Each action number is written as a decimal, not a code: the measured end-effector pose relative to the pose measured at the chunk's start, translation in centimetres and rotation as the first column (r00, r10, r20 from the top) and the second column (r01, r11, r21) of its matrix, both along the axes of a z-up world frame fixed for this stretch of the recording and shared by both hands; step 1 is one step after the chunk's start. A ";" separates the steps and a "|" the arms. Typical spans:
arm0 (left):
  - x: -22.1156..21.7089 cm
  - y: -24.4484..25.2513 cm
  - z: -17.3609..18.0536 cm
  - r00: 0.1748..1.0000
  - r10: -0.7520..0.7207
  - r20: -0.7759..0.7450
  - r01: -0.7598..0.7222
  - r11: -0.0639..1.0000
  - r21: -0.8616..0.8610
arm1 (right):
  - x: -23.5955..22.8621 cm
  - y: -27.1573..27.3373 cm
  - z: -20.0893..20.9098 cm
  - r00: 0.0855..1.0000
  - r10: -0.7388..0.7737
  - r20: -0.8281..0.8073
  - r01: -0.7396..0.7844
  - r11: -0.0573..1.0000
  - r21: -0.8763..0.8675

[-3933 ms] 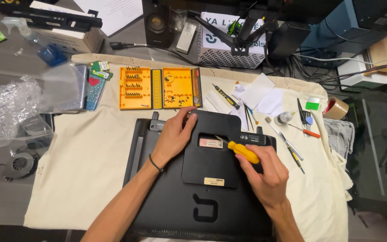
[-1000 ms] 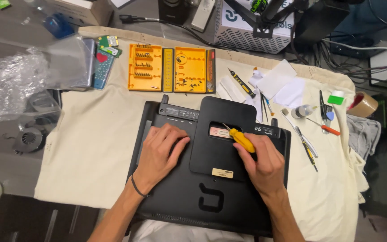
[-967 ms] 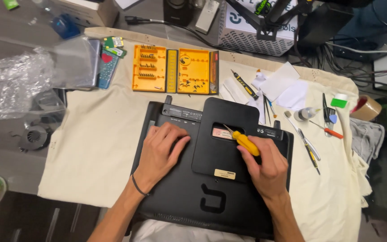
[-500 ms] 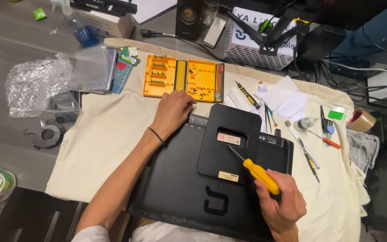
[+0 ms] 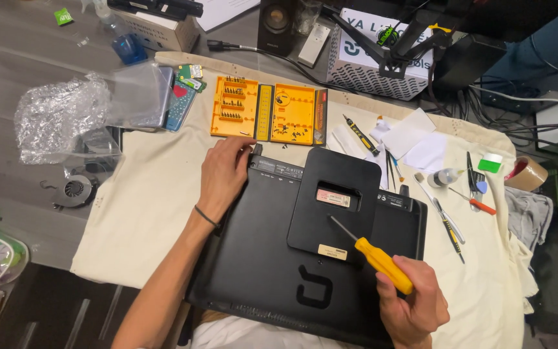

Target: The person works on a black electronic device placed on a cluttered desk, using a yellow screwdriver to remove screws from the device's casing. They also handle a small black rectangular component and a yellow and black pen-like tool during the process.

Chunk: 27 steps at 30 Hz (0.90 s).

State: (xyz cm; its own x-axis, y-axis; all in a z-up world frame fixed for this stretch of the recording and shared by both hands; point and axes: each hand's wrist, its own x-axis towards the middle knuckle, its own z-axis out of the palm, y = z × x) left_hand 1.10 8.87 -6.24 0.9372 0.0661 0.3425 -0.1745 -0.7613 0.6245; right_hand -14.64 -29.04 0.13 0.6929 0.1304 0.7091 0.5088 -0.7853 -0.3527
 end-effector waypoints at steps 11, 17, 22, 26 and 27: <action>-2.5 1.0 -0.1 1.000 -0.022 -0.021 0.010 0.899 -0.438 | 9.7 6.7 3.4 0.979 0.202 -0.015 -0.201 0.978 0.058; -3.3 1.0 0.2 0.993 -0.050 -0.102 -0.002 0.890 -0.455 | 14.4 12.6 3.8 0.930 0.349 -0.114 -0.349 0.937 0.020; -3.3 1.5 0.2 0.991 -0.061 -0.121 -0.009 0.860 -0.510 | 16.7 15.0 2.8 0.890 0.379 -0.255 -0.396 0.918 -0.016; -3.3 1.6 0.1 0.992 -0.077 -0.101 0.015 0.860 -0.509 | 17.5 16.0 2.4 0.868 0.395 -0.302 -0.422 0.906 -0.024; -3.3 1.7 0.0 0.992 -0.072 -0.107 0.007 0.859 -0.512 | 17.7 16.1 2.2 0.864 0.399 -0.309 -0.426 0.904 -0.024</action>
State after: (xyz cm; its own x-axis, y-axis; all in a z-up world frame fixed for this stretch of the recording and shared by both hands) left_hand -2.19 10.55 -6.22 0.9739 0.1633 0.1577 -0.0979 -0.3247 0.9407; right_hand 3.03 -12.90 2.37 0.7337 0.5026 0.4573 0.6792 -0.5610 -0.4733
